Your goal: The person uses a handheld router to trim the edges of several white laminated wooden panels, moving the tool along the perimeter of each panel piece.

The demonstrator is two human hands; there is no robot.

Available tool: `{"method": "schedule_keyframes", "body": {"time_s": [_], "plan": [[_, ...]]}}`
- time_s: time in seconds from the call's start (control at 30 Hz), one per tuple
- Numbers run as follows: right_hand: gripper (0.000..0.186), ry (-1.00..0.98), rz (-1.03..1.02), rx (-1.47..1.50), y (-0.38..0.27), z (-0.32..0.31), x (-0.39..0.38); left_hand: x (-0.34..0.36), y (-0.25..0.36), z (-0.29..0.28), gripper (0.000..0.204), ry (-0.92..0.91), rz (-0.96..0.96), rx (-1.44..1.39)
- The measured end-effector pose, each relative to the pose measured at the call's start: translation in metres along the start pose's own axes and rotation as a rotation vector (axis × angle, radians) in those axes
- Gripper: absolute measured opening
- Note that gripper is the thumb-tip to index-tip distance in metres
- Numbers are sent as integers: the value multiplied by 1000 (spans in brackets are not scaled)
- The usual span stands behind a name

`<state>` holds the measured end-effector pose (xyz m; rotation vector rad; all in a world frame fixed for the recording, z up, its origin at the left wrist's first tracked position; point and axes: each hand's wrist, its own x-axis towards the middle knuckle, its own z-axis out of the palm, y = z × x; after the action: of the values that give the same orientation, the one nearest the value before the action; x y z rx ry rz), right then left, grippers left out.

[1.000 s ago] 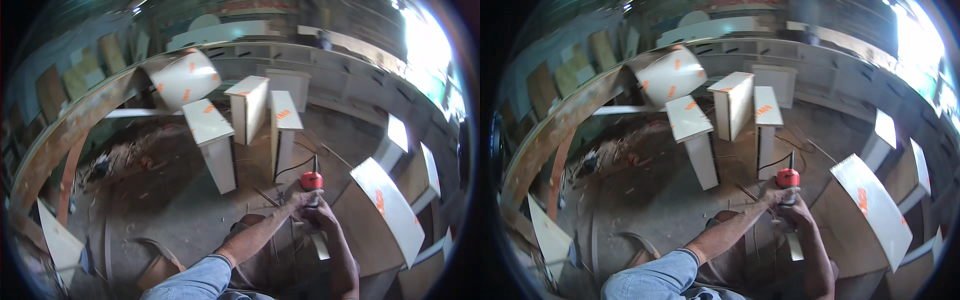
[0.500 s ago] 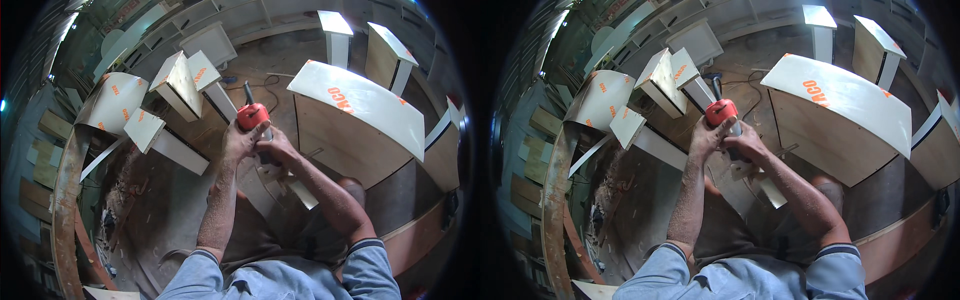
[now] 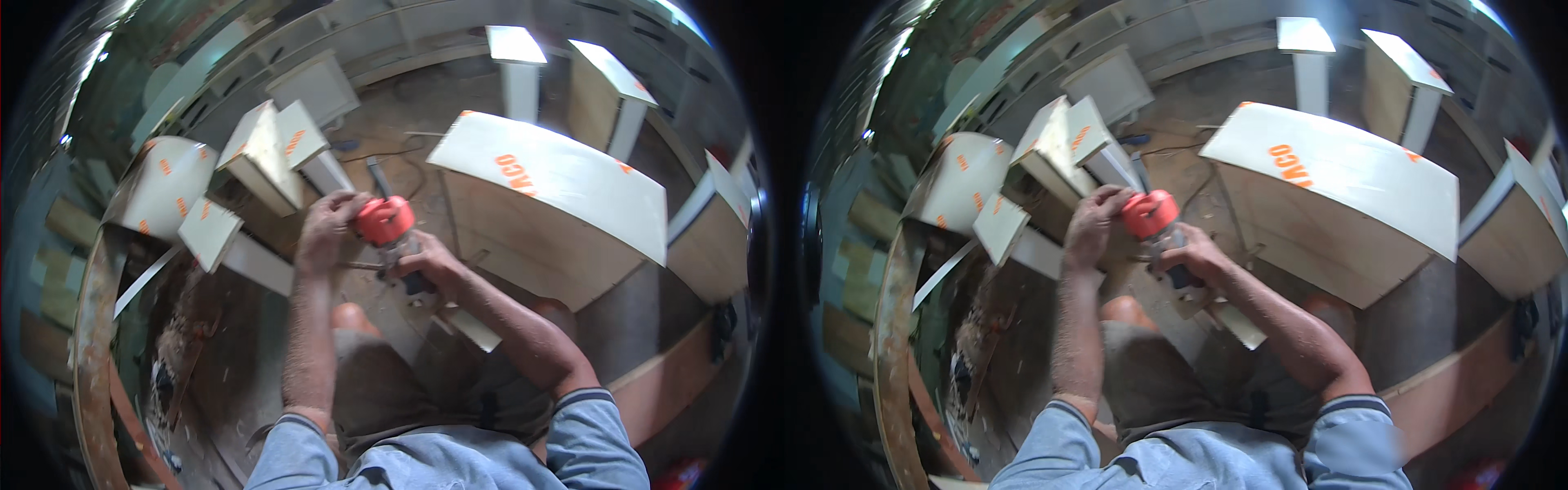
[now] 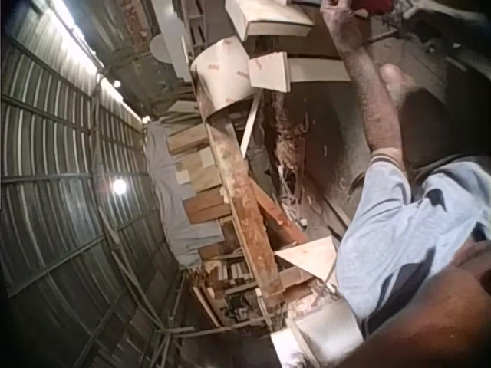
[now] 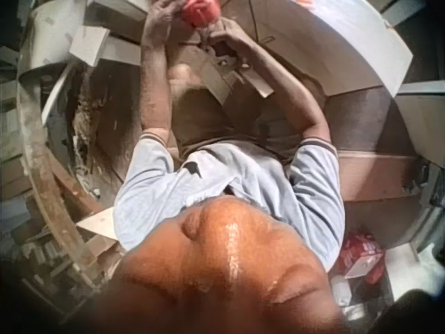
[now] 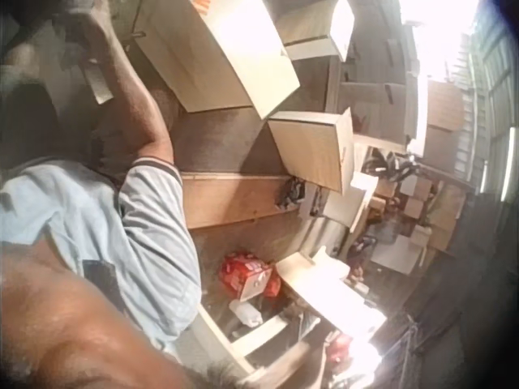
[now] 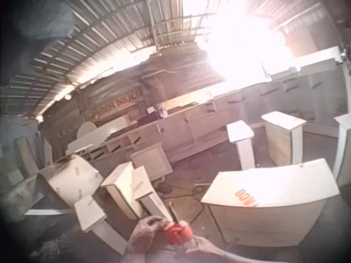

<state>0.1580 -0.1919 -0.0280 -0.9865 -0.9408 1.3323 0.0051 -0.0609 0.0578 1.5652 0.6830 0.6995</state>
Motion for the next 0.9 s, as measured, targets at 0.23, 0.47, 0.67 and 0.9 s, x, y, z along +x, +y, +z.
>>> {"method": "schedule_keyframes", "body": {"time_s": [0.23,0.47,0.67,0.9], "plan": [[56,8,-253,-147,-35,0,-11,24,20,-18,6,-232,116,-272],[48,135,-442,-302,-157,5,-25,67,137,12,19,-244,404,-117],[44,207,-528,-448,-253,-22,-29,107,226,67,27,-219,474,-209],[47,763,-414,-1287,-363,-94,-70,93,174,92,41,-153,307,213]]}}
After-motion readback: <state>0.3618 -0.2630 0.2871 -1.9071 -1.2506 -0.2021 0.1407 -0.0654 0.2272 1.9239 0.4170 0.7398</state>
